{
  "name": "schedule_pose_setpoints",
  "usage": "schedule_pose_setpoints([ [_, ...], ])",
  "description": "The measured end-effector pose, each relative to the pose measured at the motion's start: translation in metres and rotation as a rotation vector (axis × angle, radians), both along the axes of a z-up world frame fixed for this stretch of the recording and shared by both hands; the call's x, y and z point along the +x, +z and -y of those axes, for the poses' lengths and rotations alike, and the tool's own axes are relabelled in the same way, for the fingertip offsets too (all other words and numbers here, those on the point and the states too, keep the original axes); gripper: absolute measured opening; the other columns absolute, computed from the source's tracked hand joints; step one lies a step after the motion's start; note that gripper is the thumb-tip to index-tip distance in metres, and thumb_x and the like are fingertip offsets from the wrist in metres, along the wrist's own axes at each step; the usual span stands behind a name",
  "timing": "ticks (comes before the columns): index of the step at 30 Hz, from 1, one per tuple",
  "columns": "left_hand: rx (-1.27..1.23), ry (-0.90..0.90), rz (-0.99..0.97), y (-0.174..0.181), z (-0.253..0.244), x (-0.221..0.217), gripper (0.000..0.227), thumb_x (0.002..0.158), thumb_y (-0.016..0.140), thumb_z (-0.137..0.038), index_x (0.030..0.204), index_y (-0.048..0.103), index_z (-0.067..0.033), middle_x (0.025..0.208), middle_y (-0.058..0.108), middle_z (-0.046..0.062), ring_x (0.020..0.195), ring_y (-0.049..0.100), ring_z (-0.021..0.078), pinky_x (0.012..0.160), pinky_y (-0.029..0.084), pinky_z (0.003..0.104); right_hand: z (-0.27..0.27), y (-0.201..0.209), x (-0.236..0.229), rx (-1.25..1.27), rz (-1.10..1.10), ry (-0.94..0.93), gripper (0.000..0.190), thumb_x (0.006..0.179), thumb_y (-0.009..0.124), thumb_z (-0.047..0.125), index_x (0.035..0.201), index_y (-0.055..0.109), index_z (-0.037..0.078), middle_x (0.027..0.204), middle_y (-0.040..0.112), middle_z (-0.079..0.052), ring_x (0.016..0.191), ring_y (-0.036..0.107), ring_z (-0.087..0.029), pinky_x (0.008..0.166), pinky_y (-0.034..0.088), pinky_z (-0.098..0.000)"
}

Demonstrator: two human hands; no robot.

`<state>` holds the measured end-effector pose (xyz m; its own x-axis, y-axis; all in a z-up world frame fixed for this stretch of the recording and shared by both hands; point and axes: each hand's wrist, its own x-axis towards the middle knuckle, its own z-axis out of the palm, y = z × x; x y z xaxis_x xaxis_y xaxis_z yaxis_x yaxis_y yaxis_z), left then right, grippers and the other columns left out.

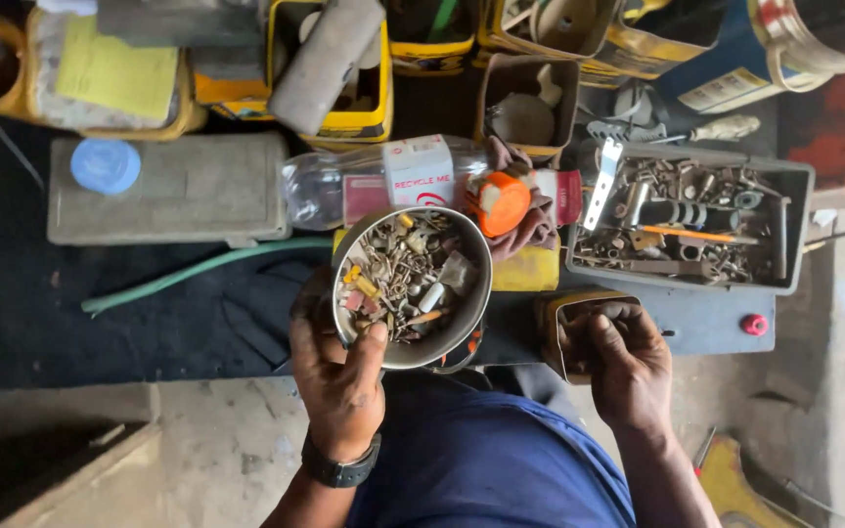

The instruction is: The person sorts through various metal parts, including screws, bolts, and wires, in a cluttered workshop. They transfer items between a metal bowl and a rectangular container, occasionally picking up and examining specific pieces before placing them back or moving them to another location.

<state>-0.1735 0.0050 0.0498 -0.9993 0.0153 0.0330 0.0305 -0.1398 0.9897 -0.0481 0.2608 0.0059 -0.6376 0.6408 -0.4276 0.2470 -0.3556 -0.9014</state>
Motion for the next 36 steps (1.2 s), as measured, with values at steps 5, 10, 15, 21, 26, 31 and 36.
schedule_pose_setpoints([
  [5, -0.044, -0.069, 0.15, 0.018, -0.025, -0.008, 0.073, 0.087, 0.07, -0.019, 0.15, 0.04, 0.0, 0.138, 0.064, 0.021, 0.124, 0.066, 0.0281, 0.106, 0.057, 0.038, -0.012, -0.002, -0.001, -0.117, 0.005, -0.086, 0.01, 0.098, 0.059, 0.006, 0.102, 0.068, 0.004, 0.077, 0.067, -0.01, 0.053, 0.055, -0.014, 0.043, 0.043, -0.0234],
  [10, -0.01, -0.15, 0.157, 0.034, -0.059, -0.007, 0.069, 0.088, 0.071, -0.02, 0.148, 0.043, 0.0005, 0.141, 0.062, 0.022, 0.127, 0.064, 0.0289, 0.108, 0.055, 0.041, -0.022, 0.02, -0.035, -0.323, -0.07, 0.11, 0.017, 0.103, 0.054, 0.016, 0.098, 0.057, 0.0, 0.062, 0.039, -0.004, 0.044, 0.035, -0.012, 0.032, 0.025, -0.0237],
  [15, -0.066, -0.2, 0.154, 0.053, -0.083, -0.007, 0.067, 0.088, 0.068, -0.021, 0.146, 0.045, 0.0027, 0.143, 0.061, 0.024, 0.13, 0.062, 0.0306, 0.11, 0.053, 0.042, -0.038, 0.014, -0.055, -0.479, -0.43, 0.507, 0.063, 0.099, 0.068, 0.051, 0.12, 0.058, -0.007, 0.058, 0.031, 0.003, 0.045, 0.027, -0.006, 0.038, 0.021, -0.0226],
  [21, -0.146, -0.269, 0.056, 0.069, -0.092, -0.008, 0.057, 0.094, 0.067, -0.021, 0.143, 0.052, 0.004, 0.139, 0.065, 0.02, 0.131, 0.063, 0.0277, 0.115, 0.052, 0.038, -0.048, -0.011, -0.048, -0.83, -0.509, 0.589, 0.044, 0.095, 0.081, 0.035, 0.107, 0.062, -0.002, 0.066, 0.045, -0.002, 0.048, 0.03, -0.008, 0.04, 0.022, -0.0247],
  [26, -0.156, -0.304, 0.061, 0.079, -0.103, -0.013, 0.06, 0.099, 0.062, -0.04, 0.143, 0.054, 0.0003, 0.142, 0.064, 0.019, 0.136, 0.062, 0.0304, 0.117, 0.053, 0.042, -0.035, 0.009, -0.046, -0.675, -0.387, 0.495, 0.043, 0.092, 0.069, 0.039, 0.075, 0.056, 0.001, 0.051, 0.045, -0.006, 0.036, 0.033, -0.012, 0.033, 0.022, -0.0249],
  [31, -0.001, -0.217, 0.049, 0.052, -0.113, -0.005, 0.059, 0.104, 0.054, -0.039, 0.148, 0.05, -0.0007, 0.151, 0.056, 0.018, 0.144, 0.055, 0.0308, 0.122, 0.049, 0.044, -0.024, 0.006, -0.04, -0.702, -0.369, 0.432, 0.039, 0.094, 0.069, 0.035, 0.079, 0.055, 0.003, 0.051, 0.042, -0.005, 0.036, 0.031, -0.013, 0.032, 0.019, -0.0258],
  [36, -0.007, -0.188, -0.081, 0.038, -0.125, 0.002, 0.071, 0.107, 0.053, -0.049, 0.159, 0.038, -0.0023, 0.16, 0.046, 0.017, 0.149, 0.049, 0.0297, 0.125, 0.047, 0.046, -0.019, 0.01, -0.041, -0.785, -0.435, 0.431, 0.031, 0.096, 0.066, 0.024, 0.079, 0.054, 0.002, 0.054, 0.039, -0.006, 0.041, 0.028, -0.013, 0.038, 0.02, -0.0257],
])
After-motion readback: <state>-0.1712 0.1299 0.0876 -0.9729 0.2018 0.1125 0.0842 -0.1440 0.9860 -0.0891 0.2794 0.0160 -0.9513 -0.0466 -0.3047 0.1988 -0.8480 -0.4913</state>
